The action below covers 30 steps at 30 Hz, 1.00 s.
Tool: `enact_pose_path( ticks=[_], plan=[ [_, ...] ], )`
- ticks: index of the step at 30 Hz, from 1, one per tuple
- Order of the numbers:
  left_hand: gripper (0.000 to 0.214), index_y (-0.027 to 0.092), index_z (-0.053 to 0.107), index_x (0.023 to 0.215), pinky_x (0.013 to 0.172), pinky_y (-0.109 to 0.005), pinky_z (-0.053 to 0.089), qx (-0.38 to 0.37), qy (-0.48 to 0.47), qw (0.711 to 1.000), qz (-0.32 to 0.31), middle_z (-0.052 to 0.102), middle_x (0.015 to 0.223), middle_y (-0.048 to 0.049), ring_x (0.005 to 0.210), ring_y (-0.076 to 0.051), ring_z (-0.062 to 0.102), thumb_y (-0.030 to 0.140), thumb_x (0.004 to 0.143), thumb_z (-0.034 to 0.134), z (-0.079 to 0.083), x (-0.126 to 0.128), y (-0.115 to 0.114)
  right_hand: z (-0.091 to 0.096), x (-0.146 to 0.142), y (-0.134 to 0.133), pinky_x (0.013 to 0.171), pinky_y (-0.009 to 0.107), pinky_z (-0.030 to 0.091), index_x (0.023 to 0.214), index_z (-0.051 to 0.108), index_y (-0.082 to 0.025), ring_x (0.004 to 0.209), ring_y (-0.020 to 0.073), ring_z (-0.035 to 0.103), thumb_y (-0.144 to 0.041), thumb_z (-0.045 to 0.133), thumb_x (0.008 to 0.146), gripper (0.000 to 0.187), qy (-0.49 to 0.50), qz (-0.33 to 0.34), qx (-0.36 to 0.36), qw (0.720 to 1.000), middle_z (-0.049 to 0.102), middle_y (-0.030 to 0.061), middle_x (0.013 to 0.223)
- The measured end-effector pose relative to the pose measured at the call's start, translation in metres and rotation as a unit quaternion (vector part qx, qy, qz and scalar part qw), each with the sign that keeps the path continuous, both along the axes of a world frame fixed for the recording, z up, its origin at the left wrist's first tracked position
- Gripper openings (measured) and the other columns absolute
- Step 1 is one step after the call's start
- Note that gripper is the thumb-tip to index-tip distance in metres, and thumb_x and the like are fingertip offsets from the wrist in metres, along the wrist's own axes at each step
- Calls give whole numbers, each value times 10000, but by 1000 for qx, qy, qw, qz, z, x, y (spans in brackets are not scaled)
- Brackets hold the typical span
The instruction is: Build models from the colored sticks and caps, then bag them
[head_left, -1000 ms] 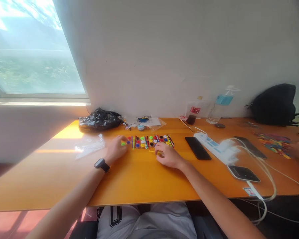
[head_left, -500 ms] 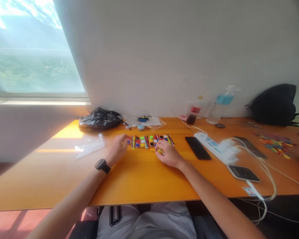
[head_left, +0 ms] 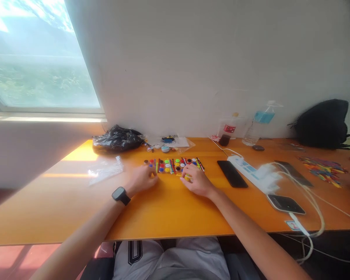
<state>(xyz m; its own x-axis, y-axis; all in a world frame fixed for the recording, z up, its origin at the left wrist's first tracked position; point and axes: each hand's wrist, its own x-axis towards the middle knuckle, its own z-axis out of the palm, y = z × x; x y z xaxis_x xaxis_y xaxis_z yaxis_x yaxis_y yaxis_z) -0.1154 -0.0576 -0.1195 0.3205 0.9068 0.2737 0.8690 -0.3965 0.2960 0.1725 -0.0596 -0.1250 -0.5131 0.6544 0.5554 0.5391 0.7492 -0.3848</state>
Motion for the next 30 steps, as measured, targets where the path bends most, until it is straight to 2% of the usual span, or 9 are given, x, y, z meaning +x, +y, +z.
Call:
enact_pose_path(
  ticks=[3, 7, 9, 15, 22, 30],
  plan=[
    [181, 236, 764, 809, 600, -266, 361, 8, -10, 1000, 6, 705, 727, -21, 648, -180, 613, 264, 819, 586, -2, 0, 1, 0, 0, -1, 918, 379, 436, 789, 568, -215, 925, 229, 605, -168, 640, 918, 155, 0, 4, -4, 1000, 639, 38, 896],
    [263, 245, 772, 1044, 624, -267, 393, 18, -20, 999, 30, 732, 790, -37, 688, -195, 650, 291, 879, 573, -7, -1, 5, 0, 0, -1, 888, 371, 441, 784, 577, -213, 877, 218, 598, -170, 641, 923, 159, 1, 2, -5, 1000, 646, 38, 892],
    [285, 245, 769, 1084, 639, -271, 404, 17, -11, 999, 38, 740, 809, -49, 701, -201, 661, 284, 903, 553, -9, -2, 8, 0, 0, -1, 875, 367, 443, 782, 578, -213, 881, 221, 589, -169, 643, 923, 161, 2, 1, -3, 1000, 648, 41, 892],
    [304, 258, 778, 994, 663, -278, 415, 16, 10, 998, 52, 757, 863, -65, 772, -223, 694, 316, 973, 480, -15, -2, 15, -1, -1, 0, 876, 370, 443, 785, 565, -212, 887, 222, 577, -163, 646, 920, 165, -3, 4, -3, 1000, 640, 39, 888],
    [282, 259, 782, 1055, 728, -271, 452, -11, 7, 997, 73, 772, 940, -82, 852, -232, 709, 308, 959, 522, -14, 5, 19, 1, -2, -2, 870, 374, 448, 775, 559, -215, 880, 226, 578, -163, 640, 919, 173, -5, 1, 0, 1000, 638, 42, 878],
    [259, 254, 757, 1020, 669, -268, 398, 12, 5, 997, 80, 756, 855, -68, 783, -223, 694, 308, 974, 508, -12, 5, 18, 1, -2, -2, 868, 371, 448, 781, 557, -215, 889, 225, 578, -168, 638, 924, 171, 0, -1, 3, 1000, 638, 40, 879]
  ],
)
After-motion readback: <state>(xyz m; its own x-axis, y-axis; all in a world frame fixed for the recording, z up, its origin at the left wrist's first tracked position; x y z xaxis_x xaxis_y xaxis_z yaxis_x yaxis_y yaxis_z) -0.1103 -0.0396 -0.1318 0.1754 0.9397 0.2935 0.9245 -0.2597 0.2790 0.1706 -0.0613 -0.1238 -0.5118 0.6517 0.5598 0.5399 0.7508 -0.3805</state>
